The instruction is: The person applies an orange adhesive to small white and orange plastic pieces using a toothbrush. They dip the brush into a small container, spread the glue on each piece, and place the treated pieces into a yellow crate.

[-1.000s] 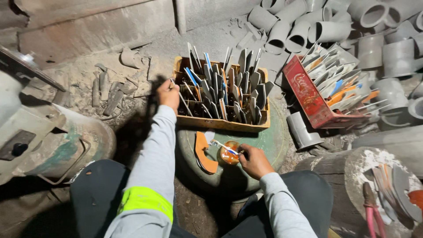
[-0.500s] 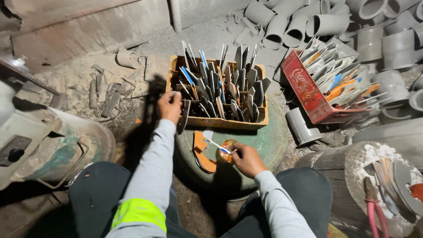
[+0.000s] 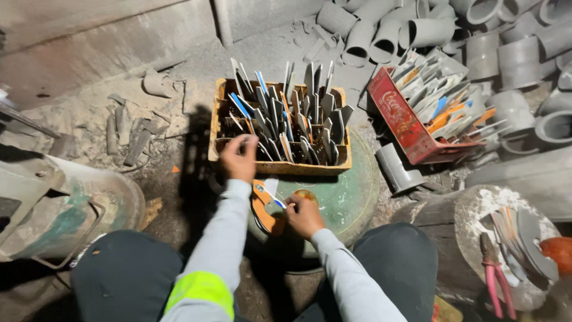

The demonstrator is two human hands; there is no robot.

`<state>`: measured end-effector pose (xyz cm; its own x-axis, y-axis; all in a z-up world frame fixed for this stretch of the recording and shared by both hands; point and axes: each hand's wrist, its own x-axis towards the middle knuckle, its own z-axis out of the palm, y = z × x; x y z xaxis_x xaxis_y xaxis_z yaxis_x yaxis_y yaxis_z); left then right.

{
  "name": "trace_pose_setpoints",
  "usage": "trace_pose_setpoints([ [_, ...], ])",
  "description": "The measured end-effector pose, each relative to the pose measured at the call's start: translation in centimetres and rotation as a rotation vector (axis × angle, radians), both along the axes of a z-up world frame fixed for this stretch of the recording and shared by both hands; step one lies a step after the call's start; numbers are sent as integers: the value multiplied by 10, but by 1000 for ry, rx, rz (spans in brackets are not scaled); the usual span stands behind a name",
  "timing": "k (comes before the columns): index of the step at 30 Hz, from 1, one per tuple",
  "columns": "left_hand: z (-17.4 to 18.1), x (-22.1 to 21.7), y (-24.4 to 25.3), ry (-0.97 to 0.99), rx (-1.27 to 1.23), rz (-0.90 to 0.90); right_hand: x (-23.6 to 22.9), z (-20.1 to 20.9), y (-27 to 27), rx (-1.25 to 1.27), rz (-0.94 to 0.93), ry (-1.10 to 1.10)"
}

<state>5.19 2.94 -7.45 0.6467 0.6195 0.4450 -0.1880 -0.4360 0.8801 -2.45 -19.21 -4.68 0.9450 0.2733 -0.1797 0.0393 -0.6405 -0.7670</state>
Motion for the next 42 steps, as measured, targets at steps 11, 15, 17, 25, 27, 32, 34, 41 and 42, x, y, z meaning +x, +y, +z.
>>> trace_pose_setpoints([
  [11,-136,-151,38,713,-227,468,-6,-5,-26,-69,47,-32],
  [15,-146,-201,26,949,-321,629,-7,9,-14,-133,95,-70],
  [17,-151,-206,30,989,-357,617,-7,17,-8,-192,98,-19],
  [25,-176,-191,60,1028,-314,627,-9,41,4,-157,183,-9],
  [27,-181,-188,62,1001,-258,646,-10,45,6,-151,190,-2],
  [32,-190,-176,84,997,-234,702,-13,57,7,-184,195,81],
  [34,-193,-172,109,985,-274,818,-13,60,7,-213,206,121],
  [41,-210,-181,189,813,-300,1091,-7,59,10,-233,257,183],
  [42,-213,-177,193,800,-261,1086,-7,58,11,-218,246,179],
])
